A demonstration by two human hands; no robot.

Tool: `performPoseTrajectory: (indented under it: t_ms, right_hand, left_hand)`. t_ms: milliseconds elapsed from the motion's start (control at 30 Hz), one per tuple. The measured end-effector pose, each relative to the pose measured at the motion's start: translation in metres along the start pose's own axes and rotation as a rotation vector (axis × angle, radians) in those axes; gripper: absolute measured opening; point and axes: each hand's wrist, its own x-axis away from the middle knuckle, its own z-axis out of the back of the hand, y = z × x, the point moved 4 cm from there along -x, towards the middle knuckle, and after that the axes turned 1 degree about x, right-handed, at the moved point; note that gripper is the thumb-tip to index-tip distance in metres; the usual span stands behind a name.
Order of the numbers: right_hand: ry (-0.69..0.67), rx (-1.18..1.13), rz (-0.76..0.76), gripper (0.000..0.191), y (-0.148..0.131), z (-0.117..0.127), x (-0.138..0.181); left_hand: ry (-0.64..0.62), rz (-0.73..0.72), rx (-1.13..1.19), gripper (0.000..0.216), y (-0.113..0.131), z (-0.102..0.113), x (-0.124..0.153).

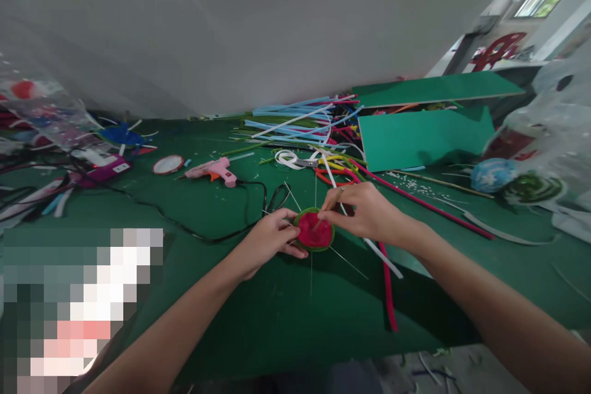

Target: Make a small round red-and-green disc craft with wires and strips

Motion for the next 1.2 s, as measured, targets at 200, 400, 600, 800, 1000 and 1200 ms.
performPoseTrajectory:
  t_ms: [200, 400, 600, 800, 1000, 1200]
  right_hand:
    - [0.012, -0.046, -0.036, 0.019, 0.005, -0.002, -0.001]
    - [0.056, -0.058, -0.112, 0.025, 0.007, -0.007, -0.002]
    - [0.062, -0.027, -0.151, 0.031, 0.008, -0.007, -0.004]
    - [0.079, 0.009, -0.068, 0.032, 0.001, -0.010, -0.004]
    - [0.114, 0.015, 0.047, 0.031, 0.000, -0.015, -0.001]
    - [0.106, -0.001, 0.047, 0.029, 0.001, -0.018, 0.001]
  left_hand:
    - [-0.012, -0.004, -0.037, 0.014, 0.003, -0.002, 0.001]
    - [-0.002, -0.025, -0.041, 0.021, 0.002, -0.001, 0.000]
    - [0.003, -0.031, -0.061, 0.021, 0.003, -0.002, -0.001]
    - [-0.007, -0.045, -0.043, 0.016, 0.003, -0.003, 0.000]
    - [0.009, -0.051, -0.026, 0.014, 0.000, -0.001, -0.001]
    - [0.028, -0.041, -0.047, 0.011, 0.001, 0.000, -0.001]
